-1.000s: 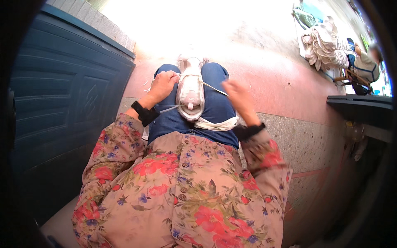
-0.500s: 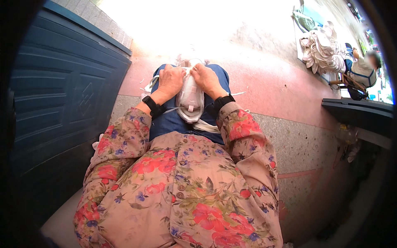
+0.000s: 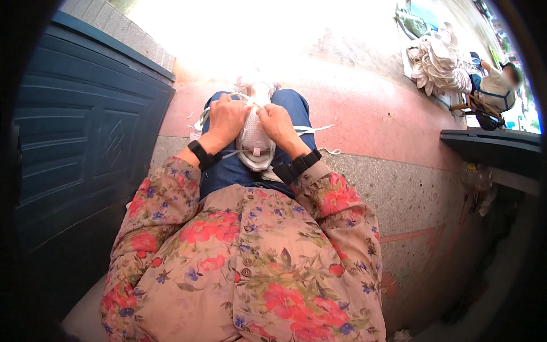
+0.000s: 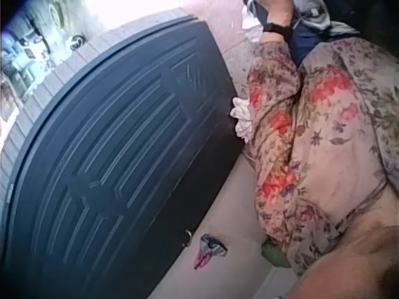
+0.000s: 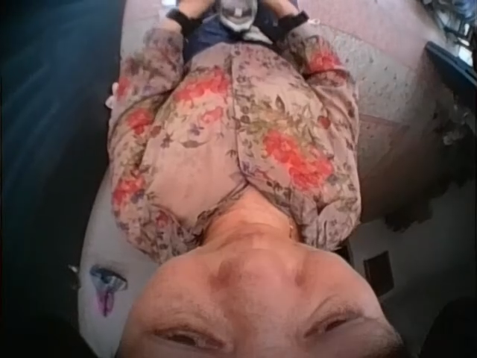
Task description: The person laces a shoe by hand, threading the lace through eyelets, pulling it tight, and wrapping the excess around the shoe. They then repeat the entire process on a second shoe.
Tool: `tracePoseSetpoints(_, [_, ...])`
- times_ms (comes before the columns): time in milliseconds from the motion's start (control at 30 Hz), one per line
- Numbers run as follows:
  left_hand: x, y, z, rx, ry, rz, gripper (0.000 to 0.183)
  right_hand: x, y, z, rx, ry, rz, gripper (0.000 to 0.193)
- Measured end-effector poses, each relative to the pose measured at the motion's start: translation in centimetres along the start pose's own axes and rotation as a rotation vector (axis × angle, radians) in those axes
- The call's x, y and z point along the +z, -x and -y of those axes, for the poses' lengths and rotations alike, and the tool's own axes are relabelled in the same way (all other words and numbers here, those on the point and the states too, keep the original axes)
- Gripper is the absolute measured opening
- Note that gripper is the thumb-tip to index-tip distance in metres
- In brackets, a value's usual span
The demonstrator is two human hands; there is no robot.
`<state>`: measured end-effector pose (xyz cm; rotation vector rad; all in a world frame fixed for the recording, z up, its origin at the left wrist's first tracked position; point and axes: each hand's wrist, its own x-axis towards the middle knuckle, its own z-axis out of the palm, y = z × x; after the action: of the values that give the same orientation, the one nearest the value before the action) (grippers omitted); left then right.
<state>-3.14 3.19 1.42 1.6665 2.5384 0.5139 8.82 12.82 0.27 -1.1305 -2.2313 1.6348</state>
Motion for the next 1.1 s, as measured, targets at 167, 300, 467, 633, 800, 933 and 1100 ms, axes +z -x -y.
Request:
tracePoseSetpoints(167, [-1.6,-0.3,0.3,-0.014,0.070,0.219,0.030,0.9,-0.5,1.1,-0.079,0.200,0.046,0.027])
tracePoseSetpoints(300, [-2.2,-1.6,1.4,-0.047,0.181,0.410,0.026,1.5,-0.1,1.5,-0.222,0.483,-0.086,0.029])
tracePoseSetpoints(467, [-2.0,-1.7,1.7,-0.069,0.268,0.421,0.027,2.0,0.2,1.1,-0.432,0.563,-0.109,0.022])
tracePoseSetpoints(633, [-2.7,0.9,-0.6,0.005,0.139,0.090,0.032,1.0,1.2,1.1,-0.493,0.560,-0.102,0.015])
tracePoseSetpoints(800, [-3.4,3.9,-2.5,0.440,0.209,-0.098,0.020,-3.3,8.6,-0.2,-0.371,0.135,0.225,0.019])
tracePoseSetpoints(933, [-4.6,2.4,-5.6,0.361,0.359,0.295,0.010,-5.9,10.2,-0.1,0.182,-0.563,0.171,0.021])
tracePoseSetpoints(1100, [-7.2,3.2,-11.5,0.607,0.849,0.108,0.004,-6.4,8.0,1.1,0.191,-0.889,-0.021,0.015])
